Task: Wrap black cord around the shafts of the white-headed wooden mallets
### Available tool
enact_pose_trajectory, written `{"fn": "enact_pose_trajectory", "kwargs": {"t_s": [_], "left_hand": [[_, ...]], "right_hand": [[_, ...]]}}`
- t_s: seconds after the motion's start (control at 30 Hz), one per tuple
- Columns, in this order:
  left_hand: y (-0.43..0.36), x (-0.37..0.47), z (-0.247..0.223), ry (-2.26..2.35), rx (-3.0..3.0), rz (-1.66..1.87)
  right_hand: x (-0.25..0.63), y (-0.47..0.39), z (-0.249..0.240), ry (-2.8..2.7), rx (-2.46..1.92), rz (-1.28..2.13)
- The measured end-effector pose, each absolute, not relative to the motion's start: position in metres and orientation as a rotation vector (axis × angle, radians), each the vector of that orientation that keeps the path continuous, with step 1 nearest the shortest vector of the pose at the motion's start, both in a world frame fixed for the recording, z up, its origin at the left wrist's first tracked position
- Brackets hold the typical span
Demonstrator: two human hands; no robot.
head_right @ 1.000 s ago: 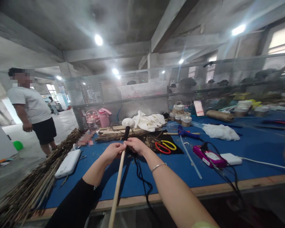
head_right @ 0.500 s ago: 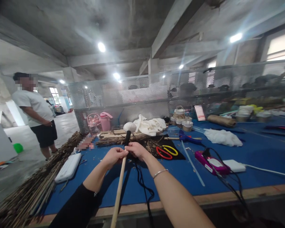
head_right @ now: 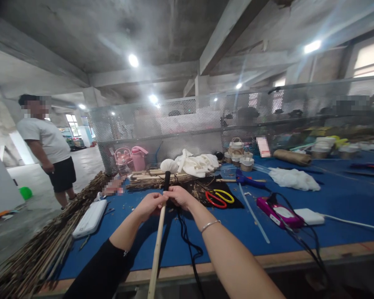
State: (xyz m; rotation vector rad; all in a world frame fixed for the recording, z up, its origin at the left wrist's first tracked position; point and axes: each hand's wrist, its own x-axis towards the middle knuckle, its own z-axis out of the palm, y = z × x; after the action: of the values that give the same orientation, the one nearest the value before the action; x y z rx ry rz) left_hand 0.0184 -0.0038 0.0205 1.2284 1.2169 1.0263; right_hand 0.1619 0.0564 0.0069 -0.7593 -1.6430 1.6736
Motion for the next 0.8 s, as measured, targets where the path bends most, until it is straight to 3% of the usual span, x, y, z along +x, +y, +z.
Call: {"fn": "enact_pose_trajectory", "kwargs": {"t_s": [0.2, 0.43, 0.8], "left_hand": [[-0.0001, 0.0147, 0.0174, 1.269, 1.348, 1.047], [-0.0017, 0.0121, 0.0218, 0.998, 1.193, 0.96], [0.0012, 0.0126, 0.0164, 1.218, 1.328, 1.045]], "right_hand": [[0.1604, 0.0566, 0.006, -1.653, -0.827, 1.647], [0.1646, 0.052, 0.0123, -1.61, -0.645, 1.8], [0.1612, 0.0577, 0.0058, -1.68, -0.81, 1.6]]}}
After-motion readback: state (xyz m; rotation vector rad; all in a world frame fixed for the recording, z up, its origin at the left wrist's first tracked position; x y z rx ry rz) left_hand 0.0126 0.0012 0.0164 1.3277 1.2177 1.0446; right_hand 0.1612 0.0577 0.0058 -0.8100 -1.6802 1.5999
